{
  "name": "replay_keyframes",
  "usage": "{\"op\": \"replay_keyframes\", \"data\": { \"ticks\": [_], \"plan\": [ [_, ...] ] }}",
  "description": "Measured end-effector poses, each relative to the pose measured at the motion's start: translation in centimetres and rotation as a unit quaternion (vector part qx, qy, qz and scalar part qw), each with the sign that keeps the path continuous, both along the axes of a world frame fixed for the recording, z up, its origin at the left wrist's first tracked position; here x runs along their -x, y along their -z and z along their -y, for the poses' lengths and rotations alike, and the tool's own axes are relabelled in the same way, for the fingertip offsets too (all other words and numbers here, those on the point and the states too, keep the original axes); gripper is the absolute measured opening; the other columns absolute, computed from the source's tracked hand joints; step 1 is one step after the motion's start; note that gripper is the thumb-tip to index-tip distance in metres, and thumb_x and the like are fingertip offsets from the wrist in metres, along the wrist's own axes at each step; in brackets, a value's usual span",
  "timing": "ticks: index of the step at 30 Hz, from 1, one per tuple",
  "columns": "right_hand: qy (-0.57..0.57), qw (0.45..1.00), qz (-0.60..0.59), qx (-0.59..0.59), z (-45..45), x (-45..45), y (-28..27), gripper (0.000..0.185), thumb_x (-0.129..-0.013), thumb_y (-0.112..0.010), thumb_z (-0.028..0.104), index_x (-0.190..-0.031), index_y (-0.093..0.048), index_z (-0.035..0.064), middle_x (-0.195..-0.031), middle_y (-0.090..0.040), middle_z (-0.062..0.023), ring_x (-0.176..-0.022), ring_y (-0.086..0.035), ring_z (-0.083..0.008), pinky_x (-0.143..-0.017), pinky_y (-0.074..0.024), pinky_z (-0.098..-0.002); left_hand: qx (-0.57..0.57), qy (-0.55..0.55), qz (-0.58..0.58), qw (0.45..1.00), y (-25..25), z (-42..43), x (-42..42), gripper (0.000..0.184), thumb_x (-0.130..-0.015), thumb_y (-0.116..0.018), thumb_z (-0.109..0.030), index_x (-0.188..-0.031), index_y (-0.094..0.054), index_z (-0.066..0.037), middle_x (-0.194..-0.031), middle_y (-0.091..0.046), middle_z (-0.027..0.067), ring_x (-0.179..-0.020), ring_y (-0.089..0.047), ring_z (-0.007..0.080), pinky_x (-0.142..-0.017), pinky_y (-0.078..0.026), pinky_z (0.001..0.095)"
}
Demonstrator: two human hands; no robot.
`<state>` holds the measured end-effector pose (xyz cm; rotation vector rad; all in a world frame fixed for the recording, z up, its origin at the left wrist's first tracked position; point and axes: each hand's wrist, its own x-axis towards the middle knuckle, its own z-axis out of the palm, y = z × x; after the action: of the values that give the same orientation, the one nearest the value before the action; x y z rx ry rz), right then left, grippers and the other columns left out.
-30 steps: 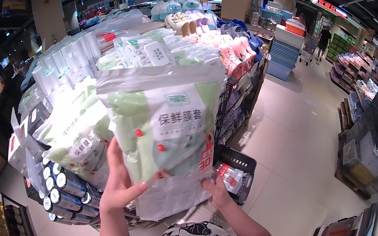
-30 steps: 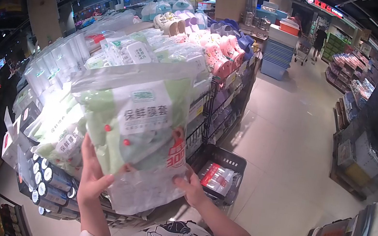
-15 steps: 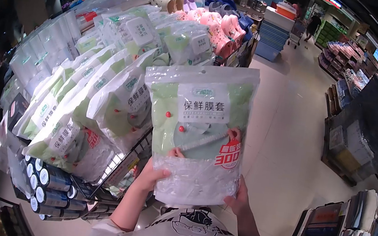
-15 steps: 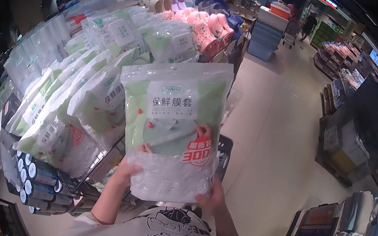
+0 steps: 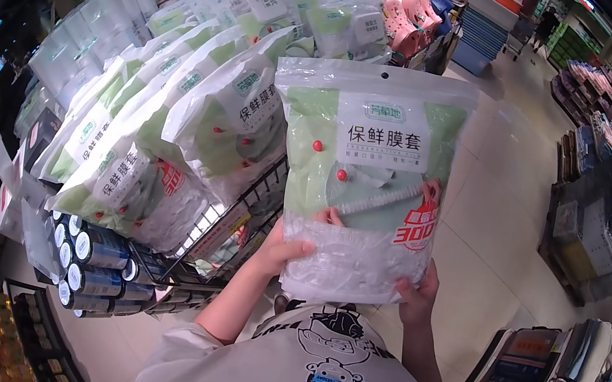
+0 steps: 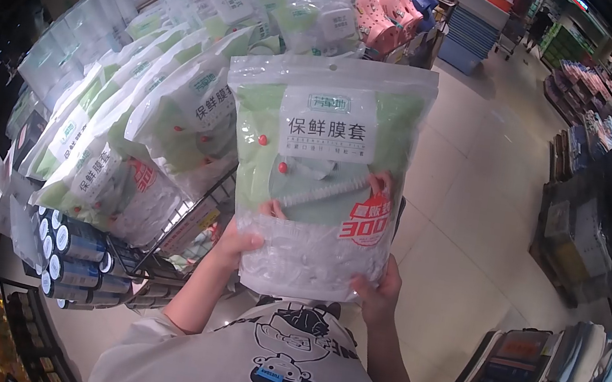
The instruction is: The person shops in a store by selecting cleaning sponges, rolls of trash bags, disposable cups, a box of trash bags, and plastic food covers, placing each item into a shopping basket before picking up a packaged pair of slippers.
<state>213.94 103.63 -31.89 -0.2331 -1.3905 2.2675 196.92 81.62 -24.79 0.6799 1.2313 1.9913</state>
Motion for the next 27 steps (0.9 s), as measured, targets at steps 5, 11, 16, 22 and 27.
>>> {"op": "replay_keyframes", "data": {
  "ticks": [5, 11, 16, 22, 27],
  "plan": [
    [0.004, 1.000, 0.022, -0.003, 0.0, 0.2, 0.6, 0.066, -0.083, -0.079, 0.020, -0.135, -0.048, -0.0040, -0.124, -0.064, -0.0103, -0.111, -0.062, -0.0192, -0.098, -0.0470, -0.0339, 0.008, -0.002, 0.002, 1.000, -0.3, -0.2, -0.3, 0.075, -0.074, -0.075, -0.032, -0.132, -0.045, 0.004, -0.125, -0.056, 0.0136, -0.111, -0.056, 0.0215, -0.099, -0.044, 0.0343],
    [-0.008, 0.999, 0.008, 0.048, -0.6, 0.2, 0.4, 0.056, -0.084, -0.076, 0.014, -0.131, -0.050, -0.0048, -0.119, -0.065, -0.0113, -0.107, -0.063, -0.0195, -0.096, -0.0491, -0.0333, 0.065, -0.005, -0.022, 0.998, -0.8, -0.8, -0.4, 0.079, -0.070, -0.082, -0.033, -0.132, -0.048, 0.002, -0.126, -0.054, 0.0089, -0.113, -0.054, 0.0190, -0.100, -0.042, 0.0336],
    [-0.013, 1.000, 0.025, -0.011, -1.4, -0.7, 1.1, 0.058, -0.085, -0.076, 0.014, -0.133, -0.049, -0.0053, -0.121, -0.065, -0.0116, -0.110, -0.063, -0.0193, -0.098, -0.0482, -0.0340, 0.117, 0.044, -0.074, 0.989, -0.9, -0.4, 0.0, 0.073, -0.073, -0.082, -0.025, -0.133, -0.051, 0.001, -0.131, -0.054, 0.0074, -0.118, -0.052, 0.0184, -0.106, -0.038, 0.0342],
    [-0.056, 0.996, 0.015, -0.062, -2.5, -1.8, 1.1, 0.066, -0.084, -0.078, 0.013, -0.138, -0.044, -0.0042, -0.127, -0.061, -0.0110, -0.115, -0.060, -0.0187, -0.100, -0.0469, -0.0352, 0.119, 0.030, -0.067, 0.990, 0.3, -0.6, -0.4, 0.058, -0.074, -0.080, -0.021, -0.122, -0.055, 0.000, -0.117, -0.058, 0.0053, -0.108, -0.054, 0.0167, -0.099, -0.041, 0.0318],
    [-0.077, 0.991, 0.028, -0.109, -2.7, -1.8, -0.7, 0.067, -0.083, -0.077, 0.009, -0.138, -0.042, -0.0021, -0.129, -0.059, -0.0104, -0.118, -0.057, -0.0187, -0.101, -0.0465, -0.0356, 0.084, 0.014, -0.067, 0.994, 0.6, -1.1, -0.7, 0.044, -0.075, -0.076, -0.013, -0.111, -0.055, 0.000, -0.105, -0.059, 0.0066, -0.097, -0.055, 0.0168, -0.089, -0.044, 0.0314]
  ]
}}
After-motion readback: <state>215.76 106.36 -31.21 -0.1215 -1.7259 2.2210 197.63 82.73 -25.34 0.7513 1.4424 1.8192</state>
